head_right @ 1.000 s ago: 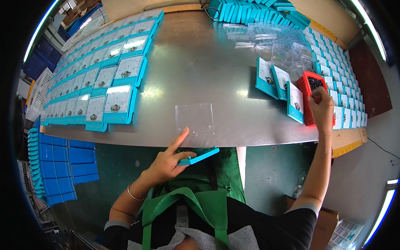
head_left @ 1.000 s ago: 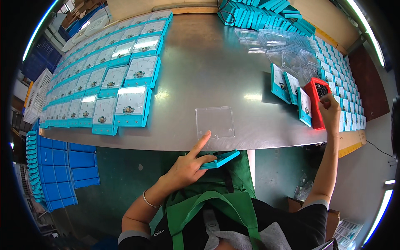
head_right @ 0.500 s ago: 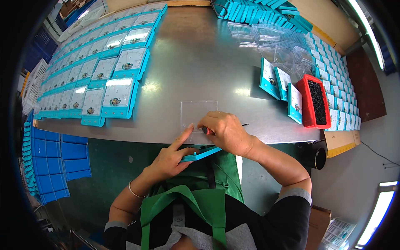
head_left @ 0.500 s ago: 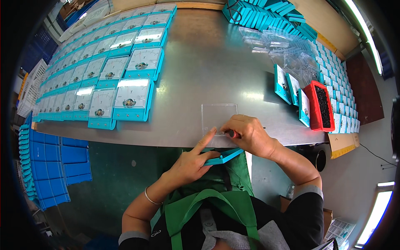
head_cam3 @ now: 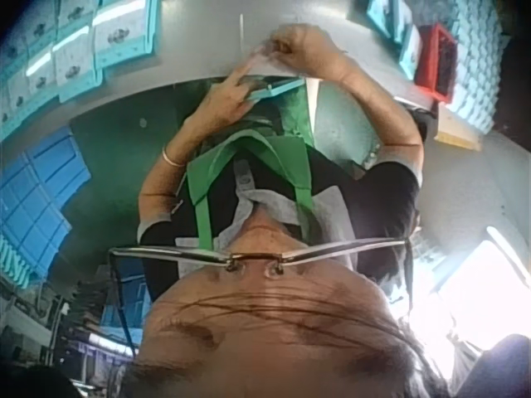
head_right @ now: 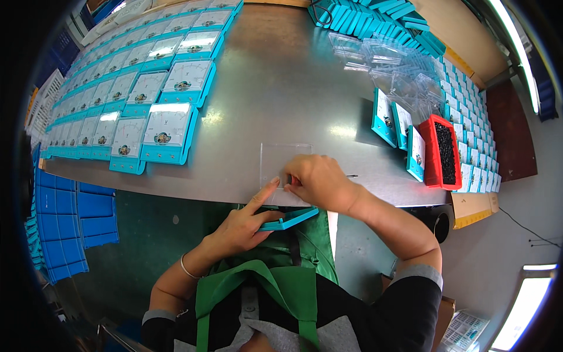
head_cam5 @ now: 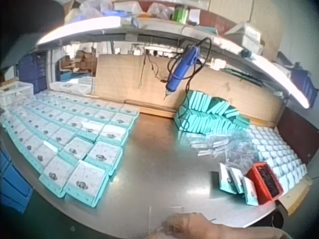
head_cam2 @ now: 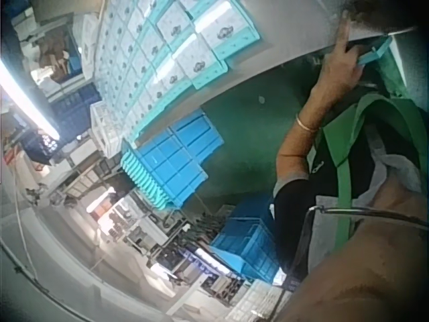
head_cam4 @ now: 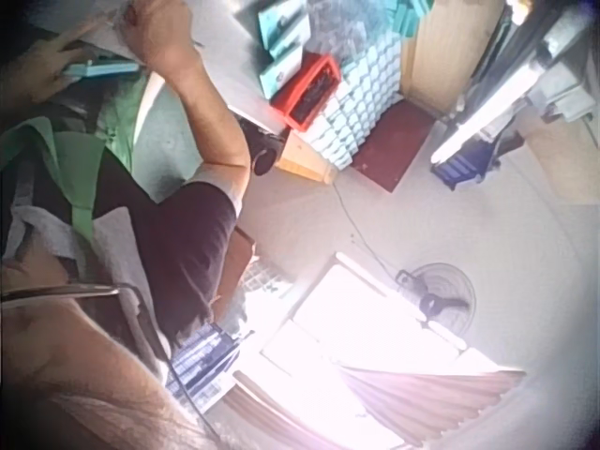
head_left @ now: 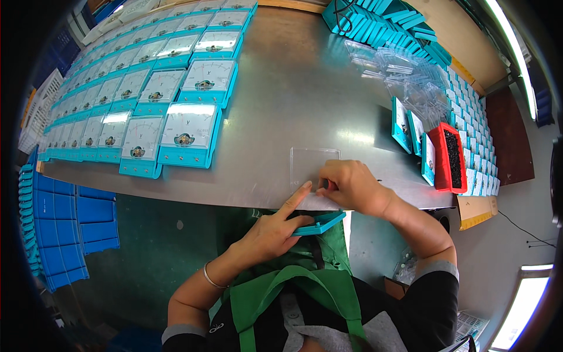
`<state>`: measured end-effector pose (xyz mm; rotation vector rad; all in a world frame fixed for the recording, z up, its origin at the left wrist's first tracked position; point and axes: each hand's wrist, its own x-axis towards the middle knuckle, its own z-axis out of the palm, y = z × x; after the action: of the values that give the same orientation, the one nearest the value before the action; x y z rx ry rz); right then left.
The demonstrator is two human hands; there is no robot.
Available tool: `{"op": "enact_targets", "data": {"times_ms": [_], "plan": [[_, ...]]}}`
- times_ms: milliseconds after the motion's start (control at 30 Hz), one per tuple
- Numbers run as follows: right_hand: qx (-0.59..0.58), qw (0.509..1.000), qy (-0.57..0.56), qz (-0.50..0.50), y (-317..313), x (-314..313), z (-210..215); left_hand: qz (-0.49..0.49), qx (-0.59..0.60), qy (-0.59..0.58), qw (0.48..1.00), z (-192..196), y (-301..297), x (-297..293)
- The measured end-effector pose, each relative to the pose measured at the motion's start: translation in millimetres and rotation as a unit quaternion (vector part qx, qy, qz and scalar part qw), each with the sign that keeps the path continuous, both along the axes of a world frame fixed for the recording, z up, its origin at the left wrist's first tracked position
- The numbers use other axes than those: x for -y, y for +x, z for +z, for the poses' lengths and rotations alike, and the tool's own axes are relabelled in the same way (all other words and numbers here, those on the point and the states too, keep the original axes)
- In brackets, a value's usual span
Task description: The person assembles small teal-colored electrical devices at a workstation. They use a screwdriver to tighten screws on the front panel, place a clear plastic cover over the dial, and then close the device with a matching teal back cover. The completed units are placed in a stack on the table.
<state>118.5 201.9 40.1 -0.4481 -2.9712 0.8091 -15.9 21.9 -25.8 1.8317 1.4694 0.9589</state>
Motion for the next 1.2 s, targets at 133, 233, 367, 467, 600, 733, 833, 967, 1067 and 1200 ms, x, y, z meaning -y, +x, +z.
{"op": "enact_targets", "data": {"times_ms": [133,233,367,467,600,733,833,967,1067,1200], "plan": [[0.165,0.985,-0.037,0.018,-31.8,-26.1,17.7,0.000,-0.004,-0.031,1.000,2.3,0.4,0.6],[0.211,0.977,-0.023,0.035,-38.1,-28.0,20.0,0.006,-0.014,-0.041,0.999,5.0,0.5,-0.5],[0.025,1.000,-0.002,0.015,-7.4,-18.6,6.5,0.012,-0.007,-0.044,0.999,5.7,0.9,-1.6],[-0.100,0.979,-0.147,-0.097,-4.7,3.9,36.8,0.018,-0.013,-0.028,0.999,5.4,1.5,-0.8],[-0.395,0.794,-0.446,-0.116,-6.8,22.7,13.1,0.019,-0.011,-0.058,0.998,10.8,2.0,-1.0],[-0.443,0.773,-0.439,-0.115,-9.4,21.0,3.2,0.012,-0.025,-0.051,0.998,12.6,2.1,-3.1],[-0.447,0.750,-0.470,-0.130,-9.2,21.0,1.9,0.013,-0.021,-0.061,0.998,11.6,2.2,-3.1],[-0.467,0.755,-0.446,-0.114,-8.2,21.1,-3.5,0.011,-0.018,-0.065,0.998,11.1,1.8,-3.0],[-0.471,0.779,-0.397,-0.117,-8.6,25.0,-3.6,0.014,-0.026,-0.031,0.999,9.5,2.1,-3.1],[-0.521,0.752,-0.353,-0.195,-15.0,38.9,-12.1,0.014,-0.022,-0.072,0.997,6.6,1.0,-3.0]]}}
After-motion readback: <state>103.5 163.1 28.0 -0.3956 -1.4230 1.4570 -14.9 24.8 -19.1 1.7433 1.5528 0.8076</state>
